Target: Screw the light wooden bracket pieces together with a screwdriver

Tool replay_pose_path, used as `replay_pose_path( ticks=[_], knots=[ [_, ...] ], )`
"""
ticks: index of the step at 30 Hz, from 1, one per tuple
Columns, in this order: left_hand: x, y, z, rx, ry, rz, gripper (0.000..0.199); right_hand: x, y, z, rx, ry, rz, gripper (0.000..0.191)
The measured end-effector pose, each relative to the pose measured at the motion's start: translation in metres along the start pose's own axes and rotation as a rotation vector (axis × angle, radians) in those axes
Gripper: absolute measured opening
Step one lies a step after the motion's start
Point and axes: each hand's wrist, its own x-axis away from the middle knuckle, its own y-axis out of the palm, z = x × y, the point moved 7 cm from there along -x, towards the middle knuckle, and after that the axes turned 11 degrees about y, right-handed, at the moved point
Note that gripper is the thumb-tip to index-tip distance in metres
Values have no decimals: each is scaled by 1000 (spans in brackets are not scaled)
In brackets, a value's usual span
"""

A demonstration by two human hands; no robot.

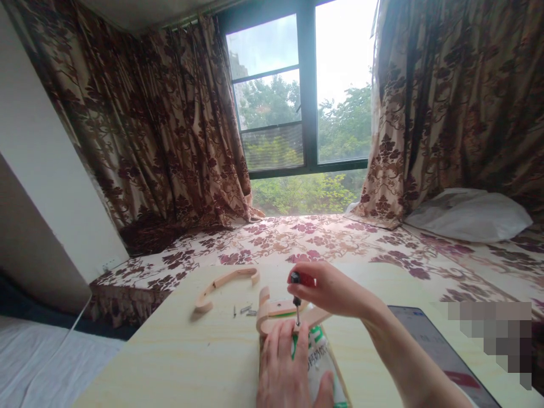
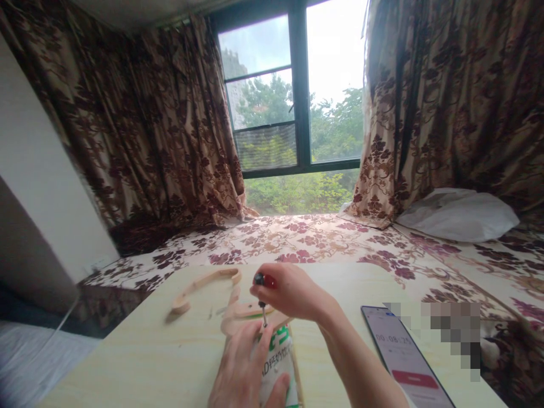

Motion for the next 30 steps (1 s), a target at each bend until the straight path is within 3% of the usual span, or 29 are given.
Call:
replay_pose_path(
  ticks=[11, 15, 21, 26, 30],
  knots=[
    [0, 0, 0, 27, 25, 64, 54, -2, 2, 0, 42, 17, 20, 12],
    [0, -1, 2, -17, 33, 46, 54, -3, 1, 3, 88, 55, 60, 17],
    [0, 0, 7, -88, 59, 0, 56, 0, 4, -3, 40, 13, -7, 11],
    [0, -3, 5, -125, 77, 7, 56, 1, 3, -2, 63, 43, 16, 17],
    [-2, -5, 6, -170, 172, -24, 59, 1, 5, -4, 16, 4, -22, 10]
  ],
)
